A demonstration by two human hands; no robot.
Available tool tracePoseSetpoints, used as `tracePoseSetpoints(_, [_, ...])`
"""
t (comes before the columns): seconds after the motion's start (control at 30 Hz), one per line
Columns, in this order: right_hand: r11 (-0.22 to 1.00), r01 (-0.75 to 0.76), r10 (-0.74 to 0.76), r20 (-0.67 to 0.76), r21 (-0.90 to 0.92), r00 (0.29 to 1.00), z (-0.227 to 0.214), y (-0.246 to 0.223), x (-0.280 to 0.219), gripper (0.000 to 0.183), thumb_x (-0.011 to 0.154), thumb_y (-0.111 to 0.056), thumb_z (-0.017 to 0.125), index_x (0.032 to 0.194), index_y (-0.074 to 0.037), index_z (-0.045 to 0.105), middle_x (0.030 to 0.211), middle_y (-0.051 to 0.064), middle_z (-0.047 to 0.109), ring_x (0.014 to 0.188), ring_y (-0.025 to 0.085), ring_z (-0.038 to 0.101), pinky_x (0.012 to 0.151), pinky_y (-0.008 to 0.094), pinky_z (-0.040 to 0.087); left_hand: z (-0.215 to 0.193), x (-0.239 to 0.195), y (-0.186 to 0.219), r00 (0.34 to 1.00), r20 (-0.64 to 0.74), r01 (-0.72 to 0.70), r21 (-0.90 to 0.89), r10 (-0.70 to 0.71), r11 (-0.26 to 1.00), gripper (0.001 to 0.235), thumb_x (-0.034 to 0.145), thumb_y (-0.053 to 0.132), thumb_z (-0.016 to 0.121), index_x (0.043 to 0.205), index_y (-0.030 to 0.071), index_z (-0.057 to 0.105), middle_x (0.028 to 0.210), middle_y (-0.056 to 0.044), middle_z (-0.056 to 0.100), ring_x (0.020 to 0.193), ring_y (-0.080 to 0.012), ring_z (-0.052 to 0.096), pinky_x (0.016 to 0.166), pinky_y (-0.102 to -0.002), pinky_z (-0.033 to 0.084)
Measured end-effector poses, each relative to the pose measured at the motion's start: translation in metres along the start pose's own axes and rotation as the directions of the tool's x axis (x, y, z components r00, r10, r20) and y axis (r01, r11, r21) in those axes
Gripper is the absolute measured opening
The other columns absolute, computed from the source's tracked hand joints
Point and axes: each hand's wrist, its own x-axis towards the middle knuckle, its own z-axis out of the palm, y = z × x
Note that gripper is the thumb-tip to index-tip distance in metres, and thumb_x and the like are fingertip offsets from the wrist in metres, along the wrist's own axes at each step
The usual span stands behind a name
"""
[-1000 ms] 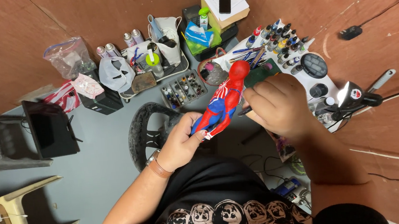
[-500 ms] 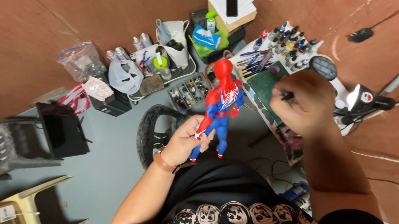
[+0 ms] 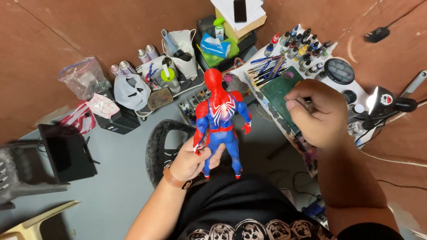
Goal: Spray painting a Spider-Man action figure and then detailing it with a fine tool at a workbench.
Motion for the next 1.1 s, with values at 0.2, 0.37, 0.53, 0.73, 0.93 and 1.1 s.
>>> tracePoseSetpoints(0.2, [0.993, -0.05, 0.048, 0.015, 0.109, 0.999, 0.002, 0.003, 0.002, 0.006, 0.094, 0.012, 0.061, 0.094, 0.007, 0.065, 0.068, 0.01, 0.06, 0.051, 0.01, 0.053, 0.053, 0.025, 0.047, -0.012, -0.006, -0.009, 1.0, 0.012, -0.005, -0.018, 0.006, 1.0, 0.021, 0.096, -0.003, 0.06, 0.117, -0.006, 0.056, 0.08, -0.017, 0.054, 0.062, -0.0245, 0.051, 0.054, -0.035, 0.055])
tracePoseSetpoints(0.37, [0.979, -0.093, 0.092, 0.013, 0.184, 0.996, 0.004, 0.012, -0.007, 0.009, 0.094, 0.013, 0.06, 0.098, 0.007, 0.065, 0.077, 0.01, 0.065, 0.059, 0.009, 0.055, 0.058, 0.026, 0.049, 0.0, -0.002, 0.002, 0.999, 0.035, -0.012, -0.038, 0.013, 0.999, 0.024, 0.097, -0.001, 0.06, 0.121, -0.003, 0.057, 0.086, -0.016, 0.057, 0.064, -0.0215, 0.051, 0.055, -0.032, 0.055])
tracePoseSetpoints(0.53, [0.976, -0.136, 0.137, 0.009, 0.173, 0.991, 0.005, 0.007, -0.007, 0.013, 0.091, 0.015, 0.06, 0.098, 0.008, 0.068, 0.078, 0.01, 0.061, 0.068, 0.013, 0.054, 0.067, 0.028, 0.05, -0.035, -0.015, -0.014, 0.999, 0.045, 0.006, -0.034, -0.004, 0.999, 0.026, 0.097, 0.0, 0.059, 0.123, -0.002, 0.056, 0.089, -0.018, 0.058, 0.063, -0.0213, 0.049, 0.055, -0.032, 0.055])
tracePoseSetpoints(0.73, [0.972, -0.17, 0.174, -0.01, 0.163, 0.985, 0.004, 0.01, -0.011, 0.014, 0.091, 0.016, 0.062, 0.102, 0.009, 0.068, 0.077, 0.009, 0.062, 0.072, 0.013, 0.053, 0.071, 0.029, 0.05, -0.021, -0.013, -0.005, 0.999, -0.03, 0.017, -0.03, -0.018, 0.999, 0.014, 0.097, 0.002, 0.061, 0.11, 0.002, 0.056, 0.085, -0.02, 0.056, 0.064, -0.0224, 0.051, 0.054, -0.034, 0.054])
tracePoseSetpoints(0.93, [0.911, -0.409, 0.399, -0.124, -0.062, 0.908, -0.027, 0.03, -0.05, 0.01, 0.091, 0.007, 0.072, 0.1, 0.002, 0.073, 0.075, 0.008, 0.066, 0.073, 0.017, 0.061, 0.073, 0.033, 0.054, -0.02, -0.025, -0.004, 0.983, -0.182, -0.004, 0.038, 0.011, 0.999, 0.012, 0.096, 0.0, 0.063, 0.1, 0.007, 0.055, 0.074, -0.017, 0.054, 0.059, -0.0248, 0.05, 0.052, -0.033, 0.051])
tracePoseSetpoints(1.1, [0.753, -0.504, 0.423, -0.276, -0.423, 0.863, -0.064, 0.066, -0.129, 0.006, 0.091, -0.001, 0.077, 0.095, -0.005, 0.075, 0.073, 0.016, 0.067, 0.071, 0.033, 0.068, 0.067, 0.041, 0.051, -0.034, -0.042, -0.007, 0.961, -0.276, 0.062, 0.173, -0.012, 0.983, 0.02, 0.097, 0.008, 0.065, 0.113, 0.016, 0.054, 0.083, -0.018, 0.056, 0.065, -0.0221, 0.05, 0.056, -0.031, 0.053])
